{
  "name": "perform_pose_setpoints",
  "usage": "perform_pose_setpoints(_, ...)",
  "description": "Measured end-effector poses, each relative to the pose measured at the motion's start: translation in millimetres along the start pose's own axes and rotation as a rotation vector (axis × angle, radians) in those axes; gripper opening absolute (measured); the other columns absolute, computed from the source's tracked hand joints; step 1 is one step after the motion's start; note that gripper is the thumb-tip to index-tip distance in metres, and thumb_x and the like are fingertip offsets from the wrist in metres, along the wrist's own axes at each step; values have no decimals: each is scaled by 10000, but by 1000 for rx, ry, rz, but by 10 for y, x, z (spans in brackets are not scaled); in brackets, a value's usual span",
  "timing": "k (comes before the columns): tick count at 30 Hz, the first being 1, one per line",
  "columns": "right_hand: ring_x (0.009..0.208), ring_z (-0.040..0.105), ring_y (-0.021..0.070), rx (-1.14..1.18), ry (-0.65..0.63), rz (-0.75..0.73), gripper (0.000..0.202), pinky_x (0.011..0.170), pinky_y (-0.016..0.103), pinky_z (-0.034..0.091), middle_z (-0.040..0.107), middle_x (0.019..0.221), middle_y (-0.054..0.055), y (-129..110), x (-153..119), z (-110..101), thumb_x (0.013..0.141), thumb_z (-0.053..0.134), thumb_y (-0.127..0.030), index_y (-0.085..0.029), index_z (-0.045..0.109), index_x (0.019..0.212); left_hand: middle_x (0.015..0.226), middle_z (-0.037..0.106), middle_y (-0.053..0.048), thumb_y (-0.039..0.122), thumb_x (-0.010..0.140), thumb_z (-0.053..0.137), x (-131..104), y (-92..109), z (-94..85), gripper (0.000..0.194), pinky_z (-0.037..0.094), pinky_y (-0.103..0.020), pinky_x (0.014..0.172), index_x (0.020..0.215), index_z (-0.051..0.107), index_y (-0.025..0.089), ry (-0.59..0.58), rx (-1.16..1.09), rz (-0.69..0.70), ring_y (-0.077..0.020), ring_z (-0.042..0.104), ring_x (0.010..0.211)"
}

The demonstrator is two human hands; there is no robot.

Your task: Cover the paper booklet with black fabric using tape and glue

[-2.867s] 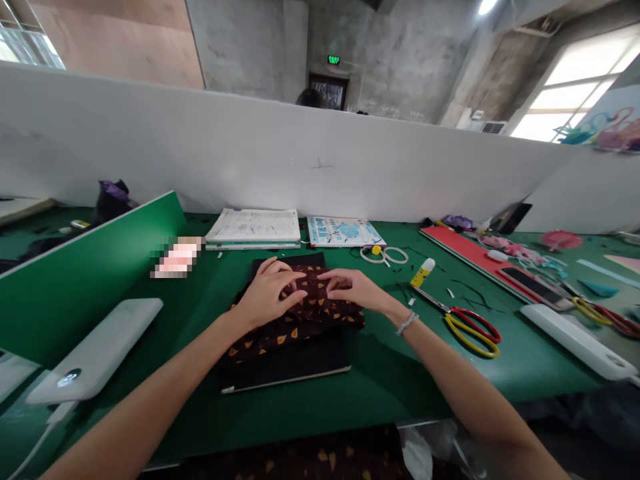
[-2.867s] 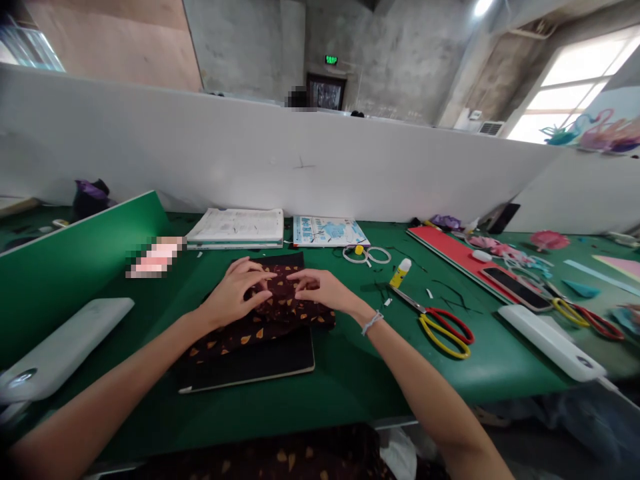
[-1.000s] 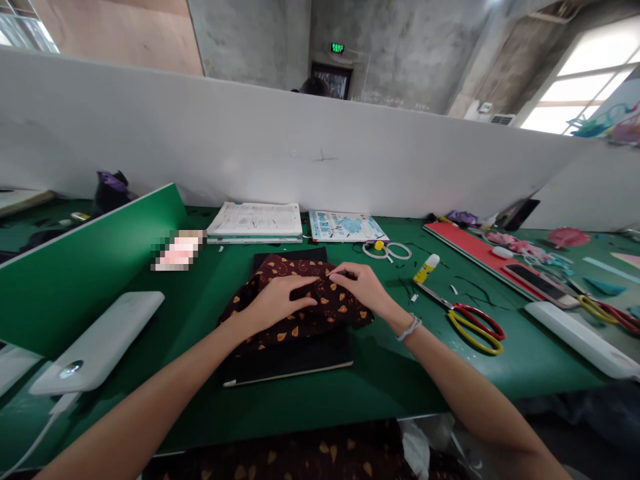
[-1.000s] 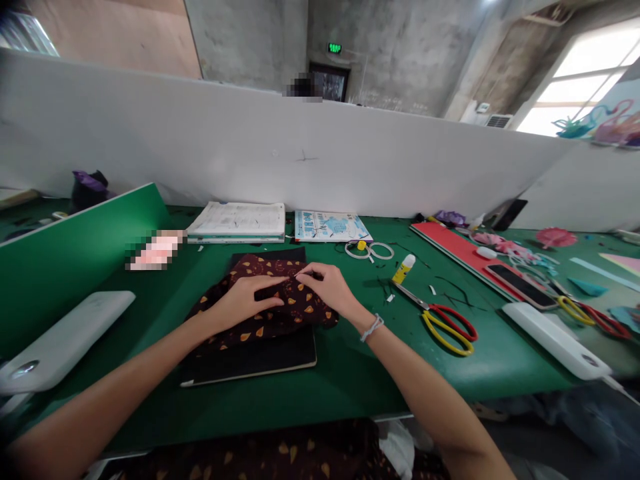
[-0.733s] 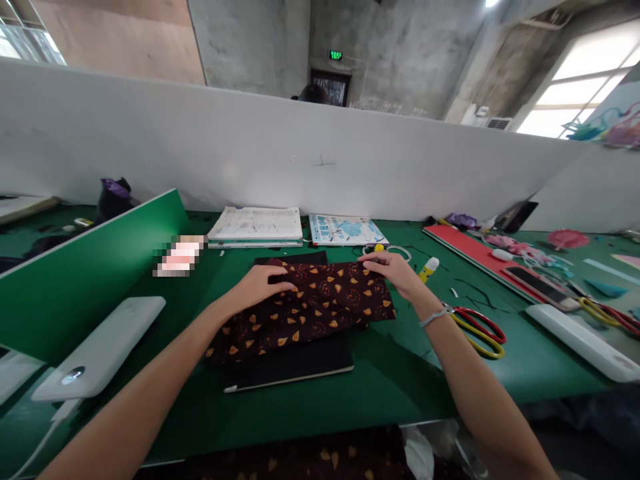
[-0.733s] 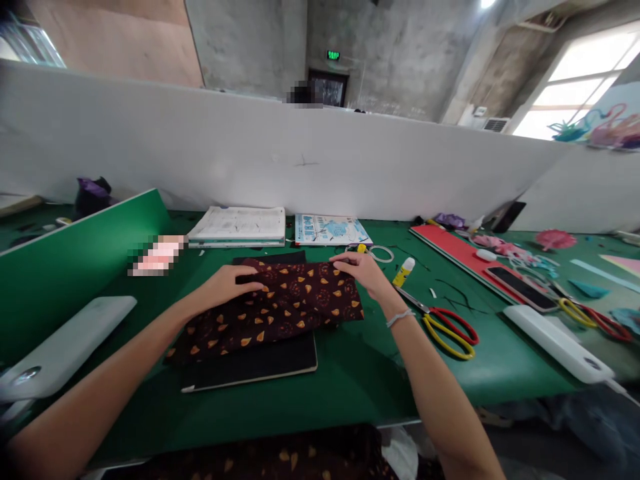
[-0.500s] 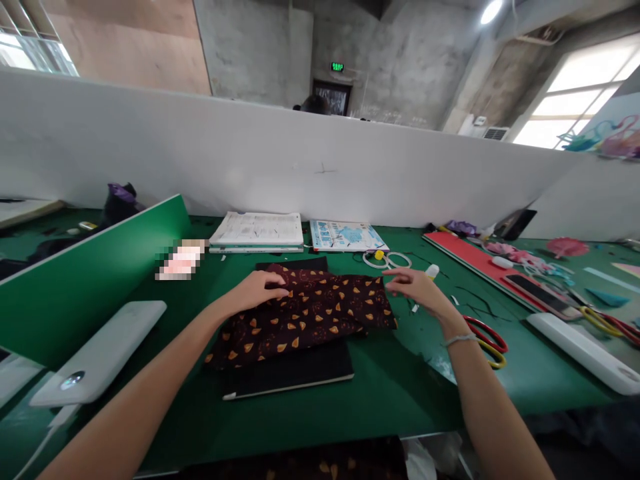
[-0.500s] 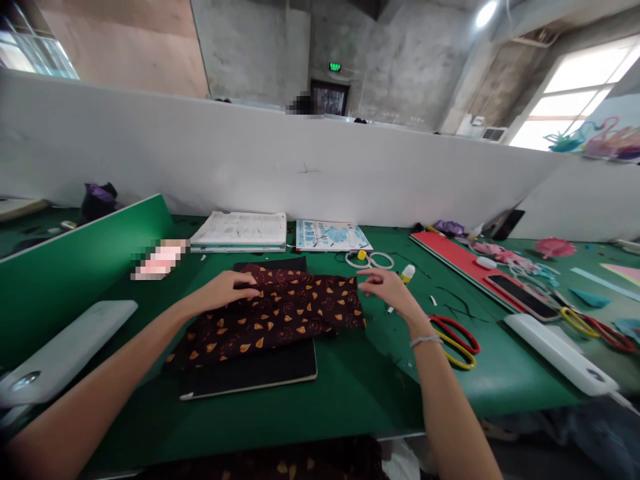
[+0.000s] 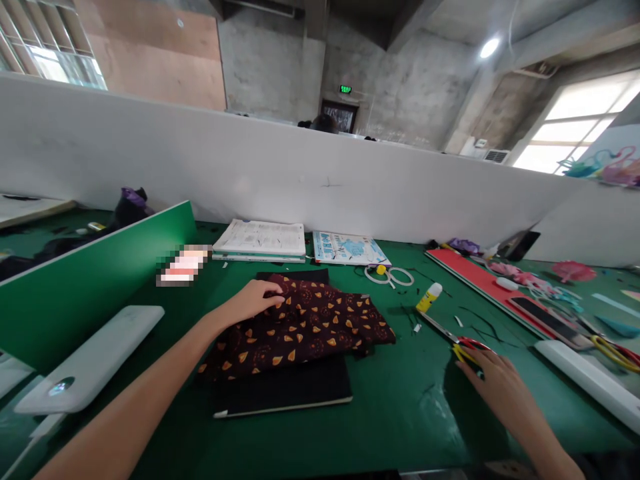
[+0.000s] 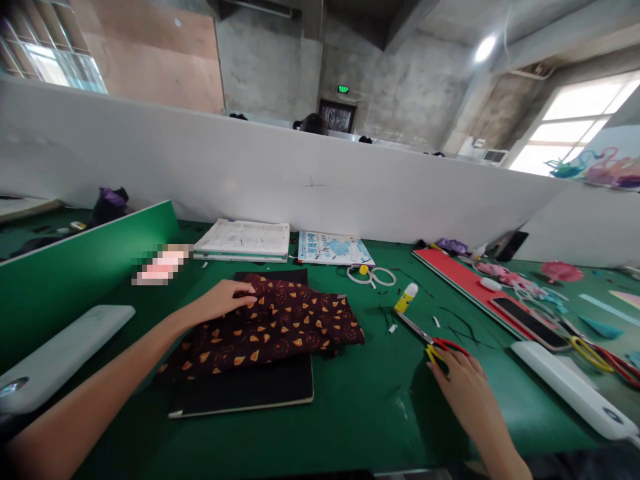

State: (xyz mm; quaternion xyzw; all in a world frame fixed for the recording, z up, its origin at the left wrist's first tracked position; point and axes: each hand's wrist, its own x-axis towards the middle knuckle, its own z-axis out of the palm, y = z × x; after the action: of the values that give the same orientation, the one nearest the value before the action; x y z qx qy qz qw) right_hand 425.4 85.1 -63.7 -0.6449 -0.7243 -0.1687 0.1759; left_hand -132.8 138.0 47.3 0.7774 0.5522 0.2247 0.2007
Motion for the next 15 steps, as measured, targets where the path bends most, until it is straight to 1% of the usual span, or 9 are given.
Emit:
perform_pose_setpoints(3,975,627,327,26,20,-21,573,884,473,482,689,1049,150,30,37,15,875,351,-588,-152,670,1063,775,711,-10,487,827,524,13,-7,6,317,407,-250,643,782,707,231,-5,-5,13,-185,624,688)
perform_pose_setpoints(5,1005,619,323,57,9,-25,588,886,472,486,679,1078,141,46,95,21,871,357,-618,-161,666,1075,744,703,-8,505,841,499,19,-20,9,354,408,-251,643,765,711,231,0,-14,22,-186,620,684)
perform_pose_setpoints(8,996,634,319,116,-4,5,619,884,488,495,676,1064,153,126,168,85,864,336,-633,-152,676,1054,716,695,-12,514,855,470,16,-36,13,384,416,-255,649,764,715,234,19,-30,32,-192,619,693)
perform_pose_setpoints(10,981,651,315,174,-30,15,604,881,490,506,683,1050,160,215,184,149,856,344,-610,-147,680,1050,707,691,-12,513,855,469,10,-39,14,381,420,-256,651,765,716,237,27,-38,40,-194,619,702)
perform_pose_setpoints(12,979,663,306,234,-48,-2,546,877,473,520,690,1068,156,308,171,194,843,378,-558,-154,678,1056,704,690,-11,508,852,474,4,-37,14,372,421,-255,650,768,718,240,28,-45,46,-191,616,701)
perform_pose_setpoints(15,935,679,308,239,-23,7,475,831,460,543,707,1041,153,394,133,178,804,424,-493,-171,681,1040,742,704,-17,496,860,474,3,-26,9,371,416,-251,648,769,720,234,24,-49,48,-178,611,686)
